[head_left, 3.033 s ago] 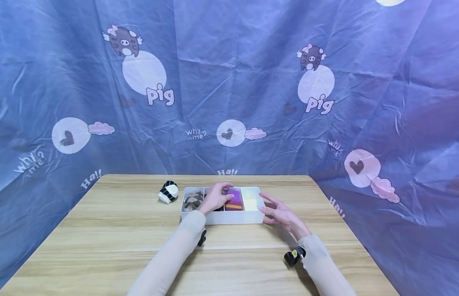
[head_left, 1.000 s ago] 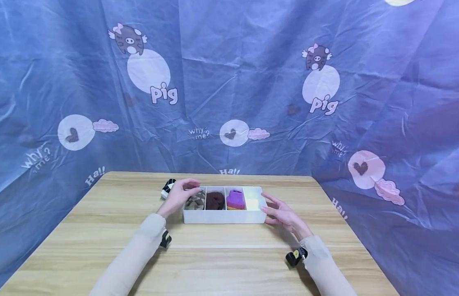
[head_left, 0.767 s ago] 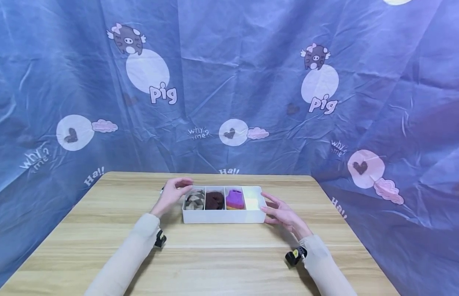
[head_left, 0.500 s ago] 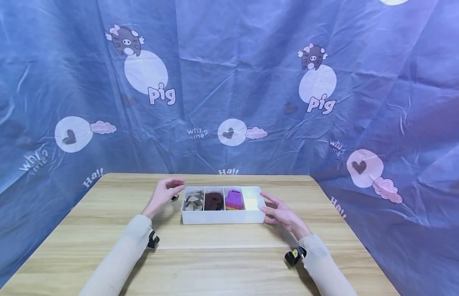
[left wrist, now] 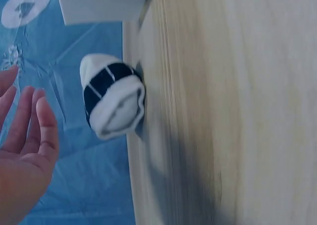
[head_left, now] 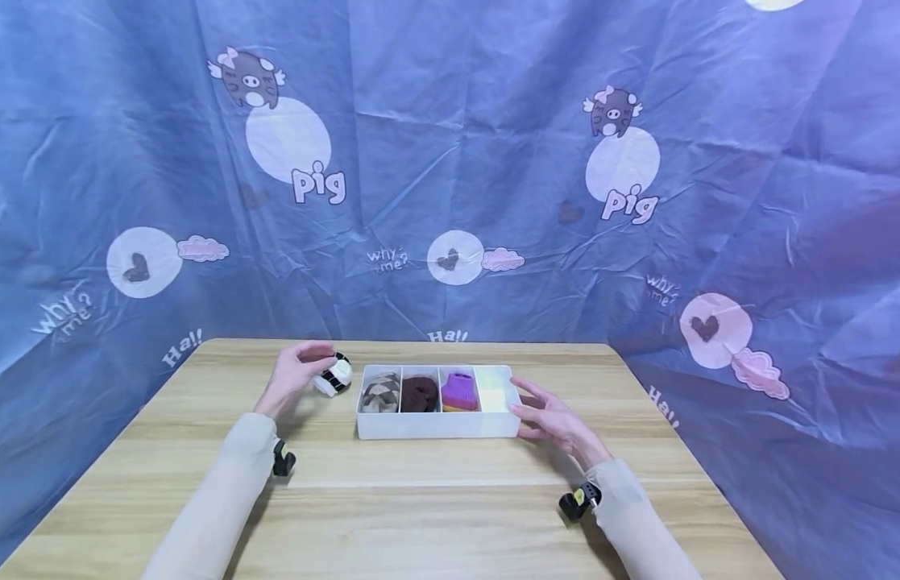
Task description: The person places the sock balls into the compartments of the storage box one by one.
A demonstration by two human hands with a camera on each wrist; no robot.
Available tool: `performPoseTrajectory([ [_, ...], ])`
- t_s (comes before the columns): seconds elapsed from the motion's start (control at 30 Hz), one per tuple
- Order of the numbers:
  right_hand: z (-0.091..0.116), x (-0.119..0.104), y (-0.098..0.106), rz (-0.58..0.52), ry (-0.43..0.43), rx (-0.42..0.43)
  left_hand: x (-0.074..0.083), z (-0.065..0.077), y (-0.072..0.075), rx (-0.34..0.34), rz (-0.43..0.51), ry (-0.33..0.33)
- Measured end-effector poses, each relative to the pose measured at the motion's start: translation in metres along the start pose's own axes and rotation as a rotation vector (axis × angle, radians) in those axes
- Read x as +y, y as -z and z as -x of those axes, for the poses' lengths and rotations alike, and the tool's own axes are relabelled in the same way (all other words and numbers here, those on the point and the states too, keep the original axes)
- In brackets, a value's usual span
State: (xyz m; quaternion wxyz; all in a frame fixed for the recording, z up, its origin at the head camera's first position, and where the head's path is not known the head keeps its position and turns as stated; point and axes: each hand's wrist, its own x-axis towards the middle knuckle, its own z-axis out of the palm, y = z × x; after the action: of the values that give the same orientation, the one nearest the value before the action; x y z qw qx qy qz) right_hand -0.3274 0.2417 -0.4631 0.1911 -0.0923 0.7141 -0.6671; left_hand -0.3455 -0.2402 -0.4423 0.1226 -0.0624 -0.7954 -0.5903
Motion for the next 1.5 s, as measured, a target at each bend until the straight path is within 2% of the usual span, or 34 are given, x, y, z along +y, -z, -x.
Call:
performPoseTrajectory([
  [0.17, 0.000, 0.000, 0.000, -0.004, -0.003, 0.001, -0.008, -0.006, 0.009, -0.046, -0.080, 0.045],
  [0.33, 0.000, 0.000, -0.001, 0.014, -0.002, 0.016, -0.016, -0.010, 0.007, -0.111, -0.069, 0.074],
  [0.57, 0.000, 0.003, -0.003, 0.036, 0.002, -0.003, -0.027, -0.010, 0.001, -0.114, -0.072, 0.095],
  [0.77, 0.000, 0.003, -0.003, 0.031, 0.005, 0.003, -0.031, -0.013, -0.004, -0.147, -0.055, 0.069],
  [0.9, -0.001, 0.003, -0.004, 0.029, 0.007, 0.002, -0.034, -0.016, -0.008, -0.172, -0.107, 0.059],
  [1.2, -0.002, 0.003, -0.005, 0.028, 0.014, -0.004, -0.036, -0.020, -0.014, -0.171, -0.191, 0.031],
  [1.5, -0.001, 0.002, -0.003, 0.018, 0.004, 0.019, -0.032, -0.020, -0.018, -0.199, -0.187, 0.064],
])
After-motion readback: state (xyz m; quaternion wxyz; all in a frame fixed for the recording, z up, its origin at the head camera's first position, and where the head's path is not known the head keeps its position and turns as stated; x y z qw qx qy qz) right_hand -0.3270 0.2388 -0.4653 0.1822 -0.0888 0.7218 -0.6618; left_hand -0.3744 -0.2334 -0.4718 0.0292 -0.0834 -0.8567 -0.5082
